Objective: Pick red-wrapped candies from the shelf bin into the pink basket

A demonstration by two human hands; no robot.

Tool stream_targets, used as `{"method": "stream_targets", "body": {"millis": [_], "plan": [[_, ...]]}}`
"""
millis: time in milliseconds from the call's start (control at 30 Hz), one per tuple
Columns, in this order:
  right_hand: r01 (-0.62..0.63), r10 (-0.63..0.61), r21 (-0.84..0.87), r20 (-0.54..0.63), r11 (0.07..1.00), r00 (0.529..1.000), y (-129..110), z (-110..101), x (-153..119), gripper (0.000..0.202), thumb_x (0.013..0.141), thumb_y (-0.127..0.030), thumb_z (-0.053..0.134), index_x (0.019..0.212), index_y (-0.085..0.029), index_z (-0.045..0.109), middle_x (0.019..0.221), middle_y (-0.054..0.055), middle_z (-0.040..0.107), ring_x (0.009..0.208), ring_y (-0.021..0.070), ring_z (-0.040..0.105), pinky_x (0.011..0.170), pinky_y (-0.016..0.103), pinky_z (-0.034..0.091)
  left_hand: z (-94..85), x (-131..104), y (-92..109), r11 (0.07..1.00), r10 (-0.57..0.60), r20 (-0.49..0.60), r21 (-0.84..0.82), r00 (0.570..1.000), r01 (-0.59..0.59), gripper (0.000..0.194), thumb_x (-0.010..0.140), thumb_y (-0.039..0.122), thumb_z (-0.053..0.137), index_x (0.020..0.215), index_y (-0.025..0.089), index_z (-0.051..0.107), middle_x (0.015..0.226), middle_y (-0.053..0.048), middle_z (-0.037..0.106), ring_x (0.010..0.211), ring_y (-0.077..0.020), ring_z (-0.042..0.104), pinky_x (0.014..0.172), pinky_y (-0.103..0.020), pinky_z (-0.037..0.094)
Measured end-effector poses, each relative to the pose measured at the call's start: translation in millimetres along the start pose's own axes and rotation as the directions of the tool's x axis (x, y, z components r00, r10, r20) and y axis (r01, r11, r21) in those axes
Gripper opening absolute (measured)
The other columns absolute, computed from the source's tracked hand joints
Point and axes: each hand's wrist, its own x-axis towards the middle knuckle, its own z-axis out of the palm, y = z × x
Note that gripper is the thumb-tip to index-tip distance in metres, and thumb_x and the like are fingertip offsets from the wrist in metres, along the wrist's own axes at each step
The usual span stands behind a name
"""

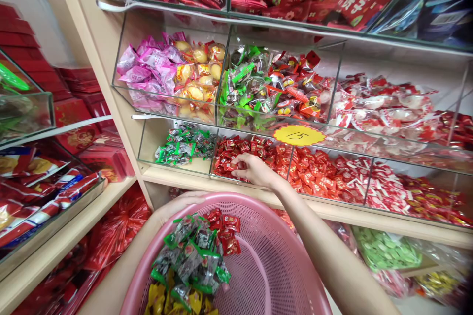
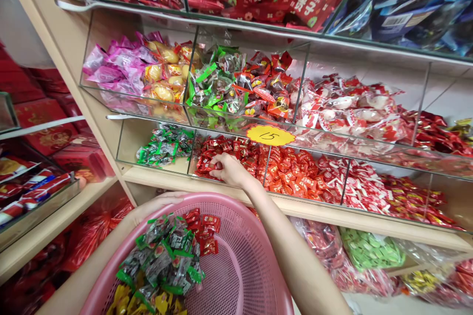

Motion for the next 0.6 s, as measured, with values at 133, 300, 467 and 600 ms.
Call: {"method": "stream_targets", "body": {"millis": [133, 300, 467, 600], "plan": [[0.046, -0.053, 0.224, 0.027, 0.973, 0.998, -27.2, -9.4, -34.5, 0.023, 0.077, -0.032, 0.057, 0.094, -0.017, 0.056, 0.072, -0.003, 0.048, 0.063, 0.0086, 0.043, 0.057, 0.019, 0.035, 5.5, 4.2, 1.1, 0.998, -0.069, 0.060, -0.005, 0.996, 0.069, 0.032, 0.066, 0.030, 0.067, 0.096, 0.021, 0.068, 0.095, 0.000, 0.069, 0.104, -0.0272, 0.054, 0.090, -0.034, 0.038], [-0.079, 0.001, 0.155, 0.447, 0.985, 0.894, -33.4, 21.7, -71.0, 0.022, 0.071, -0.028, 0.062, 0.090, -0.018, 0.058, 0.069, -0.004, 0.052, 0.059, 0.0083, 0.044, 0.054, 0.019, 0.034, 6.6, 6.7, 5.3, 0.999, -0.046, 0.065, -0.003, 0.997, 0.047, 0.035, 0.061, 0.028, 0.069, 0.095, 0.018, 0.069, 0.099, -0.003, 0.068, 0.106, -0.0256, 0.053, 0.092, -0.031, 0.036], [-0.029, 0.159, -0.250, 0.521, 0.968, 0.839, -23.7, 56.2, -81.0, 0.017, 0.065, -0.019, 0.064, 0.081, -0.017, 0.061, 0.077, 0.001, 0.060, 0.070, 0.0138, 0.052, 0.058, 0.022, 0.035, 4.3, 3.6, 7.6, 0.999, -0.036, 0.040, -0.005, 0.999, 0.036, 0.034, 0.059, 0.026, 0.070, 0.092, 0.017, 0.070, 0.100, -0.003, 0.068, 0.111, -0.0259, 0.049, 0.093, -0.029, 0.034], [0.021, 0.154, -0.301, 0.547, 0.953, 0.823, -28.4, 63.2, -80.6, 0.018, 0.066, -0.021, 0.063, 0.084, -0.018, 0.062, 0.081, 0.003, 0.063, 0.073, 0.0161, 0.055, 0.056, 0.023, 0.035, 7.0, 2.1, 8.6, 0.999, -0.034, 0.031, -0.029, 0.999, 0.035, 0.034, 0.059, 0.025, 0.071, 0.092, 0.017, 0.070, 0.099, -0.003, 0.069, 0.105, -0.0264, 0.053, 0.090, -0.030, 0.037]]}}
